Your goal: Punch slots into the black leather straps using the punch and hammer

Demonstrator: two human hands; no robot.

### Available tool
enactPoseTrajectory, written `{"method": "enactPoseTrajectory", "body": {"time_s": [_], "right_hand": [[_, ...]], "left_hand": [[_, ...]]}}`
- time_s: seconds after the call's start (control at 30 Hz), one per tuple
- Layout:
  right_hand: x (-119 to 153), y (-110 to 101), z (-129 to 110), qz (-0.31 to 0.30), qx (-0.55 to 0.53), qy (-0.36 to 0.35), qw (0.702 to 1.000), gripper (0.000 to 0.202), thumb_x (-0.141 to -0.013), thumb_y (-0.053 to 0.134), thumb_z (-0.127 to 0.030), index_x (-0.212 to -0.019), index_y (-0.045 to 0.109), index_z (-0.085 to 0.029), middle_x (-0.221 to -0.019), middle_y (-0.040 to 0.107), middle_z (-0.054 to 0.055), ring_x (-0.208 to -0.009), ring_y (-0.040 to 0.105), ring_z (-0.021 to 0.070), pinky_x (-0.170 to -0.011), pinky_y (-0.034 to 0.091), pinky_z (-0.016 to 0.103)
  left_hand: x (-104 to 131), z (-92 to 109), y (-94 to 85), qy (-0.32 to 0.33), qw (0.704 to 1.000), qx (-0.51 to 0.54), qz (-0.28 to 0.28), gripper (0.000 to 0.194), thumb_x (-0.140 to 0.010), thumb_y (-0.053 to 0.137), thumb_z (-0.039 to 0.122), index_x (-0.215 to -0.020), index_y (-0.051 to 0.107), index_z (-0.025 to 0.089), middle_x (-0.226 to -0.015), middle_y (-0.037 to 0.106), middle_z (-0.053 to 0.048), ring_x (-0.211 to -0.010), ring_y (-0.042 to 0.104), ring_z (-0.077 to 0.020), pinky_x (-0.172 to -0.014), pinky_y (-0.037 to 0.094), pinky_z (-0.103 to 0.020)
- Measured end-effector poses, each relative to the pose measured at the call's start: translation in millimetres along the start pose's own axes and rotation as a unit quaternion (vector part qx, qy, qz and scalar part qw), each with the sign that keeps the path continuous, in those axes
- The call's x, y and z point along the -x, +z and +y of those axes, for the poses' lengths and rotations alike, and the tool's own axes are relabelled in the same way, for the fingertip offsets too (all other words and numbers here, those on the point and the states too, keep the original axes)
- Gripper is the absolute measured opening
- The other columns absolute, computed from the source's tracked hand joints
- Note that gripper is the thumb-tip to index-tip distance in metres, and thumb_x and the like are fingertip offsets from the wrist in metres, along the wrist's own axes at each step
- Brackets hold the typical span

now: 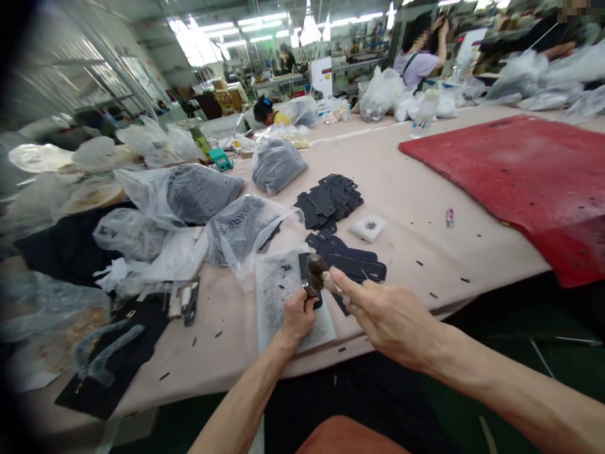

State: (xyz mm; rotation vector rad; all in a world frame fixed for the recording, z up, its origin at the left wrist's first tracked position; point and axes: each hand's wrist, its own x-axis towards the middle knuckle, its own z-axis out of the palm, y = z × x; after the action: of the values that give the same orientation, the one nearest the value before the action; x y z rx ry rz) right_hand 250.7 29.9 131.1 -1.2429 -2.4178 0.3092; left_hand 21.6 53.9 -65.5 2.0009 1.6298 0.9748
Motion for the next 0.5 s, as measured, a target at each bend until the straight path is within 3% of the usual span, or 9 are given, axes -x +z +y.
{"method": "enactPoseTrajectory", "body": {"time_s": [0.1, 0.17, 0.27, 0.33, 0.37, 0.43, 0.5], "right_hand": [[17, 15, 30, -0.049, -0.030, 0.081, 0.995, 0.055, -0.092, 0.046, -0.027, -0.146, 0.042, -0.027, -0.093, 0.073, 0.005, -0.074, 0.069, 0.0180, -0.065, 0.053, 0.027], [31, 25, 58, -0.031, -0.092, 0.201, 0.975, 0.054, -0.091, 0.049, -0.034, -0.143, 0.047, -0.024, -0.082, 0.072, 0.003, -0.067, 0.067, 0.0174, -0.061, 0.051, 0.027], [53, 47, 108, 0.042, -0.226, 0.399, 0.887, 0.064, -0.087, 0.052, -0.043, -0.145, 0.044, -0.016, -0.059, 0.060, -0.003, -0.044, 0.054, 0.0141, -0.045, 0.043, 0.025], [63, 61, 142, 0.091, -0.267, 0.483, 0.829, 0.068, -0.086, 0.051, -0.045, -0.145, 0.041, -0.013, -0.056, 0.056, -0.004, -0.039, 0.048, 0.0133, -0.042, 0.040, 0.025], [67, 65, 157, 0.098, -0.257, 0.506, 0.817, 0.066, -0.087, 0.050, -0.044, -0.144, 0.043, -0.012, -0.059, 0.057, -0.002, -0.041, 0.050, 0.0138, -0.045, 0.041, 0.026], [68, 69, 177, 0.087, -0.158, 0.518, 0.836, 0.056, -0.087, 0.051, -0.041, -0.134, 0.053, -0.011, -0.071, 0.064, 0.006, -0.055, 0.058, 0.0174, -0.057, 0.047, 0.030], [61, 71, 181, 0.089, -0.003, 0.477, 0.874, 0.045, -0.087, 0.054, -0.035, -0.124, 0.061, -0.011, -0.096, 0.067, 0.016, -0.083, 0.063, 0.0250, -0.076, 0.048, 0.037]], "left_hand": [[0, 0, -0.8, 0.001, 1.000, -0.005, 0.000, 0.012, -0.083, 0.054, 0.012, -0.084, 0.062, 0.021, -0.078, 0.069, -0.003, -0.074, 0.066, -0.0173, -0.069, 0.049, -0.026], [0, -1, -1.2, -0.002, 1.000, -0.006, 0.000, 0.012, -0.084, 0.054, 0.013, -0.086, 0.062, 0.021, -0.080, 0.070, -0.003, -0.077, 0.067, -0.0178, -0.071, 0.050, -0.026], [-1, -2, -1.0, -0.002, 1.000, 0.002, -0.005, 0.013, -0.084, 0.054, 0.014, -0.089, 0.063, 0.022, -0.083, 0.071, -0.003, -0.079, 0.068, -0.0186, -0.073, 0.051, -0.027], [-1, -2, -0.7, 0.001, 1.000, 0.015, -0.006, 0.013, -0.085, 0.053, 0.015, -0.091, 0.063, 0.021, -0.086, 0.072, -0.004, -0.081, 0.069, -0.0187, -0.075, 0.052, -0.028], [-1, -3, -0.6, 0.000, 1.000, 0.023, -0.002, 0.013, -0.086, 0.052, 0.016, -0.091, 0.063, 0.021, -0.088, 0.072, -0.004, -0.082, 0.069, -0.0186, -0.076, 0.053, -0.028], [-2, -3, -0.6, -0.002, 0.999, 0.036, 0.005, 0.014, -0.086, 0.052, 0.016, -0.092, 0.064, 0.021, -0.089, 0.073, -0.004, -0.083, 0.069, -0.0185, -0.078, 0.053, -0.029], [-3, -3, -0.6, -0.006, 0.999, 0.039, 0.010, 0.014, -0.085, 0.053, 0.017, -0.091, 0.064, 0.021, -0.089, 0.073, -0.004, -0.084, 0.069, -0.0187, -0.078, 0.054, -0.029]]}}
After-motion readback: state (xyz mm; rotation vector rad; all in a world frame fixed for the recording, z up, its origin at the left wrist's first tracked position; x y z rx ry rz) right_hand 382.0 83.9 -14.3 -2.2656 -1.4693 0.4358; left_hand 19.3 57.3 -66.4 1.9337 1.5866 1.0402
